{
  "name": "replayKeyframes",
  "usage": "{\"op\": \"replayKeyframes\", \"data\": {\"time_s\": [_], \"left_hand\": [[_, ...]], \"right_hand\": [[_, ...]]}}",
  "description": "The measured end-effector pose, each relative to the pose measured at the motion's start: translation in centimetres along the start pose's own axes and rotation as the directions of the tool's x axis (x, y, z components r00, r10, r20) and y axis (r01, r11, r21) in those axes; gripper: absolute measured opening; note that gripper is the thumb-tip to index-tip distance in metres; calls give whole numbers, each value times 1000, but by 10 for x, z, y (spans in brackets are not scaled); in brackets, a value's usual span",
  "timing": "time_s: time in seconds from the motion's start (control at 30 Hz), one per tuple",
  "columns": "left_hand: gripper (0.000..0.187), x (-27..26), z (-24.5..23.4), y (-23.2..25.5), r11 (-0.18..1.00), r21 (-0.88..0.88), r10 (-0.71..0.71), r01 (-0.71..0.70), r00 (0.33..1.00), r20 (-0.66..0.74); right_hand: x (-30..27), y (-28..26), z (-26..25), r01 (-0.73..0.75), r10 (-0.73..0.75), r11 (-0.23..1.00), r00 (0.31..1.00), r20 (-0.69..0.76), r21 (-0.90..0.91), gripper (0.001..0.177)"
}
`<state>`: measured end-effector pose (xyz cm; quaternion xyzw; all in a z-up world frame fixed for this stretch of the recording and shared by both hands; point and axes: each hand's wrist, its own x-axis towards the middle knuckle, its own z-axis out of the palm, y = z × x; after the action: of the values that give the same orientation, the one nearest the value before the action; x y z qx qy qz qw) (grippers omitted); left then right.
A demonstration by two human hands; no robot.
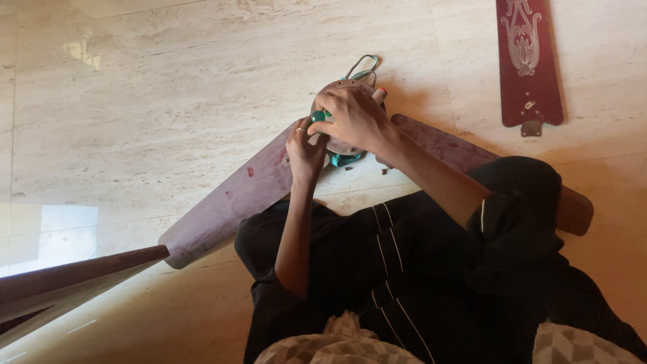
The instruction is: The person sits on the floor and uses a screwdriver to tighten screws on the central hub of a ceiling fan. They rotate the fan to access different blades and continue adjusting the fasteners.
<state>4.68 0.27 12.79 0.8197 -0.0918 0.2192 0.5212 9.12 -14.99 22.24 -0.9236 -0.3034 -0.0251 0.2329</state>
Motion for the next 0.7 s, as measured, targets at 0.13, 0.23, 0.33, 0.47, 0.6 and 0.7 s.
{"op": "replayKeyframes", "data": {"time_s": [0.13, 0.23, 0.33, 0.47, 0.6, 0.7], "left_hand": [[43, 2, 1, -10, 992, 7, -127, 128, 982, 140], [33, 1, 5, -22, 983, -60, -161, 176, 967, 198], [25, 2, 4, -23, 929, -208, -254, 305, 937, 240], [42, 1, -6, -6, 997, -43, -66, 71, 991, 113], [33, 1, -12, 11, 995, -25, -99, 98, 995, -18], [31, 0, -17, 8, 980, 97, -179, 173, 982, 63]], "right_hand": [[2, 1, 0, 119, -120, 992, 993, -17, -42, 39], [1, 12, 12, 365, -344, 925, 921, -181, 102, 23], [-1, 16, 18, 274, -266, 957, 960, -88, 98, 31], [-1, -1, 8, 86, -86, 996, 996, 13, -1, 17], [0, -17, -8, -2, 6, 997, 999, 45, -78, 31], [6, -12, -6, 94, -94, 995, 996, -3, -24, 40]]}}
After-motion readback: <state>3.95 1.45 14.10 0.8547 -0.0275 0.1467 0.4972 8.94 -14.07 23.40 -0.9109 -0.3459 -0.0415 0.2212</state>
